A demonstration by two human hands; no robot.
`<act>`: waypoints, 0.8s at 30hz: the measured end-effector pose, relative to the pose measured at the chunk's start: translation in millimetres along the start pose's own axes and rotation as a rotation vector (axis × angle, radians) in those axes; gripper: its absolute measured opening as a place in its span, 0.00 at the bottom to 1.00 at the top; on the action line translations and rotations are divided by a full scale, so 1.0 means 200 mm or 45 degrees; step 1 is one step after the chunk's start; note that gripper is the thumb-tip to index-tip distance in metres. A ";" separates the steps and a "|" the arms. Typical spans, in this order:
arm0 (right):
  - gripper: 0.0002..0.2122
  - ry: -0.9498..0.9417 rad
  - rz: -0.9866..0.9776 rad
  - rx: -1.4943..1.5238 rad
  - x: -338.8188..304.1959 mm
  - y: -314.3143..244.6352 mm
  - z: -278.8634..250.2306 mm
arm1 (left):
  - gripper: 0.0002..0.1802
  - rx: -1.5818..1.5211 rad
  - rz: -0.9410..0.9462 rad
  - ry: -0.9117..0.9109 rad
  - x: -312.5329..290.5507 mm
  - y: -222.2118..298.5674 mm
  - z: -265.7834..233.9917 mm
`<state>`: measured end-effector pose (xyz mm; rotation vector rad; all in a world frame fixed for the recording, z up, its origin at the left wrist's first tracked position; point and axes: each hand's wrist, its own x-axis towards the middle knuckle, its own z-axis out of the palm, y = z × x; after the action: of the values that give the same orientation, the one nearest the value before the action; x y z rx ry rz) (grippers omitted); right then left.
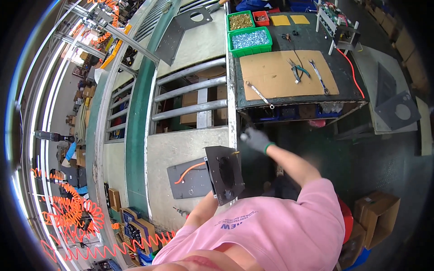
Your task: The person assembles metal electronics components and brackets by hand, securing them with screws using an air screwdriver, wrench, and pliers.
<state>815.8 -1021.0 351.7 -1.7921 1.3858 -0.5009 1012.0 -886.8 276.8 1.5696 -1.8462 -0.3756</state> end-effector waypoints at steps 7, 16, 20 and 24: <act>0.18 -0.196 0.196 0.587 -0.07 0.01 0.43 | 0.21 -0.226 -0.118 -0.106 0.05 -0.19 -0.09; 0.11 -0.174 0.074 0.752 -0.06 0.07 0.48 | 0.20 -0.508 -0.342 -0.217 0.20 -0.30 -0.08; 0.10 -0.297 0.203 0.598 -0.02 0.03 0.51 | 0.20 -0.603 -0.573 -0.077 0.08 -0.34 -0.12; 0.08 -0.243 0.103 0.573 -0.01 0.28 0.53 | 0.16 0.043 -0.245 -0.008 0.07 0.16 -0.48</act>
<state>856.7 -986.6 244.2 -1.3754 1.1045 -0.5345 1050.3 -873.0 370.0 1.7775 -1.7185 -0.4382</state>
